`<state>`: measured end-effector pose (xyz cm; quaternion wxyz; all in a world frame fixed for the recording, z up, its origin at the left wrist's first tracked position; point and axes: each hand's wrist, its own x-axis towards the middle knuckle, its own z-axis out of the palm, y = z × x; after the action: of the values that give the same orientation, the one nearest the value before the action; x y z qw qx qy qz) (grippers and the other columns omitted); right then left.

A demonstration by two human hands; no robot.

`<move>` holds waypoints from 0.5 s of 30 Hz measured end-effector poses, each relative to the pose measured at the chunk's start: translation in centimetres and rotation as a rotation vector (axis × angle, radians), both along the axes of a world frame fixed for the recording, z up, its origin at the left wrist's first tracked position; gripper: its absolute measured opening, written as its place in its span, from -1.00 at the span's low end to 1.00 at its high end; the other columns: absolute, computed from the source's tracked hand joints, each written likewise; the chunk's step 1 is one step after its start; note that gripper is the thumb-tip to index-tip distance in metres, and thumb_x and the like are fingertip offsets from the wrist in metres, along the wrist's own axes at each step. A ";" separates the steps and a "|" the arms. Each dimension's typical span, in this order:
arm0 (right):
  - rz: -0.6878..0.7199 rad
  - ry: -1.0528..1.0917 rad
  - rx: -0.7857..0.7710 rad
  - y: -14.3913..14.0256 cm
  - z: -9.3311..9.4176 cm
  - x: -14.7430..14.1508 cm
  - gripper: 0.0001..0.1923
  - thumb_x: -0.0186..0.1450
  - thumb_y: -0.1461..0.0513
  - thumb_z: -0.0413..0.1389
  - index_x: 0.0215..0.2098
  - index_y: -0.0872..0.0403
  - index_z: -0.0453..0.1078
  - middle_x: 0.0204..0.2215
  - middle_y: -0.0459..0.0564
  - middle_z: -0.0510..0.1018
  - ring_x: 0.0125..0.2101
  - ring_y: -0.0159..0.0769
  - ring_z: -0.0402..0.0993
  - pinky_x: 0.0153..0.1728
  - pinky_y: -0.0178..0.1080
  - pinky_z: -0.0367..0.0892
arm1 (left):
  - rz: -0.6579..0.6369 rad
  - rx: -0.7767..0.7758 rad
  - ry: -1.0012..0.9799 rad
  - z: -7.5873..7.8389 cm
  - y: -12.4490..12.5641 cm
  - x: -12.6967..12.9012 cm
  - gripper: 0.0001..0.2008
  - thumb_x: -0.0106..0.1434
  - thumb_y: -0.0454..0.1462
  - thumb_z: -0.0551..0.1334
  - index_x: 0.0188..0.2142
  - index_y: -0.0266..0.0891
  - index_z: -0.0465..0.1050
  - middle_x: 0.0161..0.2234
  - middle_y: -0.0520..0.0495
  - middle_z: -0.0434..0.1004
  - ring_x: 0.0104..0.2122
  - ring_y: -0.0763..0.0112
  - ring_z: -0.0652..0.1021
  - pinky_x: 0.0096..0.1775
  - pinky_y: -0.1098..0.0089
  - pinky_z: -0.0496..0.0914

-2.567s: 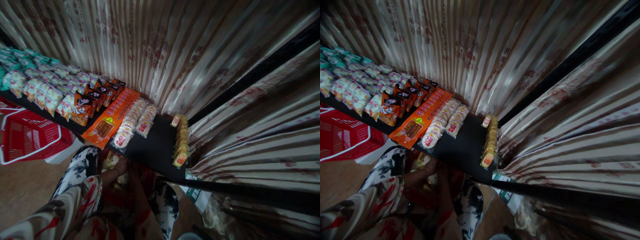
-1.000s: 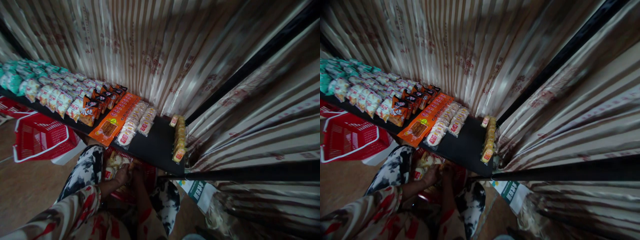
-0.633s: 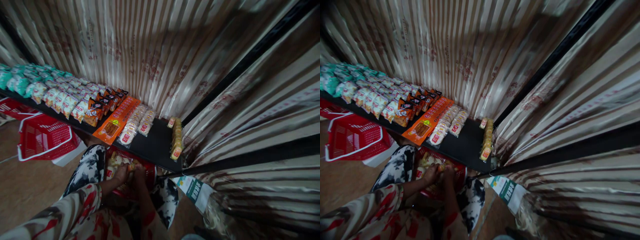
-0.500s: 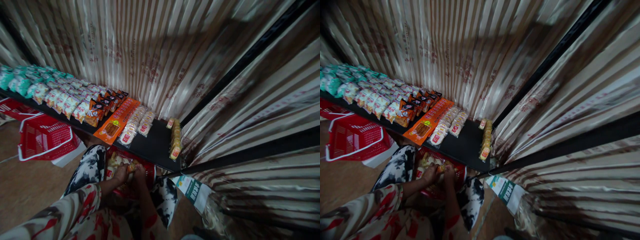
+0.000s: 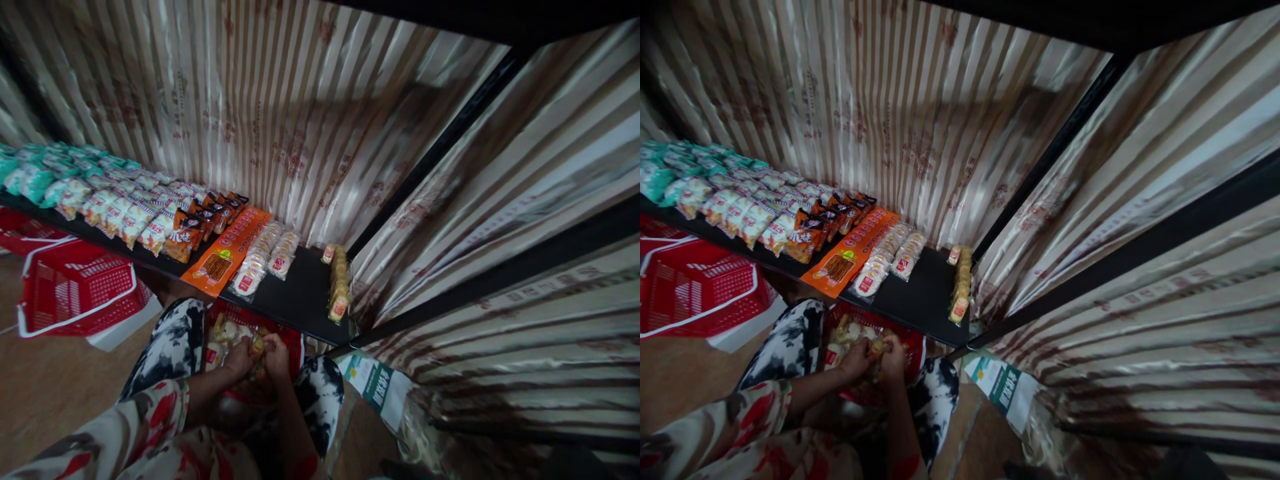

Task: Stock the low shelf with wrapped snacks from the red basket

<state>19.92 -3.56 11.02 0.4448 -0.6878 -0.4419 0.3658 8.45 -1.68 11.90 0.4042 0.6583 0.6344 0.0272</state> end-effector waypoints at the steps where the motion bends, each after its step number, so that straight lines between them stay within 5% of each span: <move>1: -0.006 0.006 0.002 -0.1 0.1 0.0 -0.86 0.02 0.25 -0.04 -0.52 0.05 0.36 -0.56 -0.12 0.48 -0.47 -0.31 0.40 -0.39 -0.32 0.29 | -0.007 0.007 -0.011 0.1 -0.1 0.0 -0.76 0.16 -0.32 0.10 -0.15 -0.31 0.29 -0.21 -0.13 0.51 -0.20 0.33 0.50 -0.21 0.45 0.29; 8: -0.038 0.086 0.012 -0.2 1.7 0.8 -0.86 0.03 0.23 -0.02 -0.48 0.04 0.36 -0.51 -0.11 0.50 -0.43 -0.30 0.43 -0.34 -0.29 0.32 | -0.090 0.105 -0.127 1.2 -0.5 0.4 -0.67 0.15 -0.31 0.09 -0.06 -0.24 0.32 -0.09 -0.11 0.48 -0.06 0.32 0.44 -0.07 0.43 0.27; 15: -0.067 0.136 0.085 0.0 4.2 1.7 -0.79 0.08 0.22 -0.04 -0.37 0.08 0.39 -0.41 -0.04 0.52 -0.36 -0.29 0.45 -0.27 -0.27 0.33 | -0.117 0.204 -0.266 2.3 -0.2 1.0 -0.75 0.14 -0.23 0.13 -0.16 -0.21 0.35 -0.18 -0.07 0.49 -0.19 0.36 0.46 -0.15 0.45 0.29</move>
<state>21.61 -3.52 15.25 0.5147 -0.6563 -0.4026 0.3772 9.46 -1.87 14.20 0.4166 0.7223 0.5299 0.1546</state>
